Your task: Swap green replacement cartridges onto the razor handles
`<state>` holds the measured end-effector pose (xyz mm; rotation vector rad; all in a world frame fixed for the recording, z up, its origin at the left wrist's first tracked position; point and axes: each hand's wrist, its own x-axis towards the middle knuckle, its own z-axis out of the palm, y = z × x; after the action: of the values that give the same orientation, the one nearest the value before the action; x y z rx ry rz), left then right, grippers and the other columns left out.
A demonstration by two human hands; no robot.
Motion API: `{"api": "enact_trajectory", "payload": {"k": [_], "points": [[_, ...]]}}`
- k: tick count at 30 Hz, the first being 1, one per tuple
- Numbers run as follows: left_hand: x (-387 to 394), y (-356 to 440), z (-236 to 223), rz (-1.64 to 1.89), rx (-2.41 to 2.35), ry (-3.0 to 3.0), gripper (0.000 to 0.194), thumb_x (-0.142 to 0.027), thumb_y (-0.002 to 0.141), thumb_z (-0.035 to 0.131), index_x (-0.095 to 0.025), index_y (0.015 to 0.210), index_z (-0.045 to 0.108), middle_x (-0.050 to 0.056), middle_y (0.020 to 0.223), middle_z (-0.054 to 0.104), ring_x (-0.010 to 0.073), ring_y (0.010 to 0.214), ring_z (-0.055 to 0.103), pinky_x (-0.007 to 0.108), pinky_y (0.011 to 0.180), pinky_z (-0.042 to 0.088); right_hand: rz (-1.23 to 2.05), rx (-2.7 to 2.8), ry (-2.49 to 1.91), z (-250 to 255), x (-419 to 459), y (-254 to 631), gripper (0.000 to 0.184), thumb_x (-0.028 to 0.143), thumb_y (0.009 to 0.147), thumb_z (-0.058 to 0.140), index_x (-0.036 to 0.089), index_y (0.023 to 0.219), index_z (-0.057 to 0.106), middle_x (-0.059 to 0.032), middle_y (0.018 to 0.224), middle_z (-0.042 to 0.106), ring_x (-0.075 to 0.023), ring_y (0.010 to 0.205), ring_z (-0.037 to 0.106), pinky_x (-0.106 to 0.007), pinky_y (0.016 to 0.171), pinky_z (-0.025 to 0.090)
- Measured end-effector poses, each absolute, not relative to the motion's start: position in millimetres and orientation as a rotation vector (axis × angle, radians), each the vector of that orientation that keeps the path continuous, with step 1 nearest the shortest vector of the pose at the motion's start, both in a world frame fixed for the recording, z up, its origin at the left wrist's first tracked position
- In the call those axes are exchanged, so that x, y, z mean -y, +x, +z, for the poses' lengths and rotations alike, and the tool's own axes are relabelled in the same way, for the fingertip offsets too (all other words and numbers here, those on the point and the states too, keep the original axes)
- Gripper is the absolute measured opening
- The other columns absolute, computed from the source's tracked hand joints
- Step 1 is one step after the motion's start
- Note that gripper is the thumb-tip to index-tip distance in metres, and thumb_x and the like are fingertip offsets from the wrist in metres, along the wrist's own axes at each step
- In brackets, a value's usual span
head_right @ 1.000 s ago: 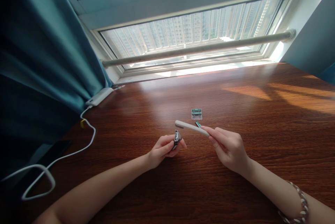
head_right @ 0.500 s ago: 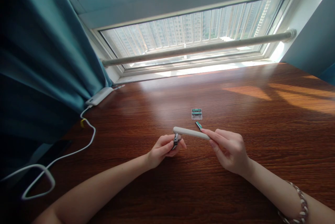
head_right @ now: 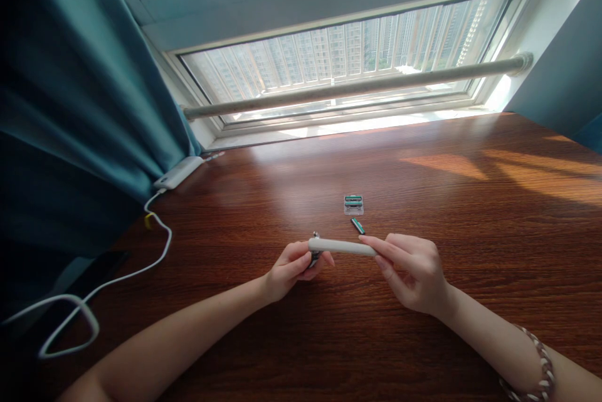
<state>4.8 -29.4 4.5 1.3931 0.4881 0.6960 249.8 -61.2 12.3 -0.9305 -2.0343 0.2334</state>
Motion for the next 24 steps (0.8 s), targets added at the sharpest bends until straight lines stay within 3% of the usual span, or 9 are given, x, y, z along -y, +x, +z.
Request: {"api": "enact_trajectory", "payload": {"k": [24], "points": [[28.9, 6.8, 8.5, 0.744, -0.521, 1.404, 0.04, -0.043, 0.084, 0.04, -0.008, 0.091, 0.059, -0.002, 0.054, 0.03, 0.0068, 0.046, 0.027, 0.022, 0.043, 0.019, 0.198, 1.961, -1.095, 6.0, 57.5, 249.7, 0.036, 0.013, 0.08, 0.05, 0.019, 0.115, 0.055, -0.0016, 0.072, 0.059, -0.0104, 0.055, 0.051, -0.023, 0.053, 0.04]]}}
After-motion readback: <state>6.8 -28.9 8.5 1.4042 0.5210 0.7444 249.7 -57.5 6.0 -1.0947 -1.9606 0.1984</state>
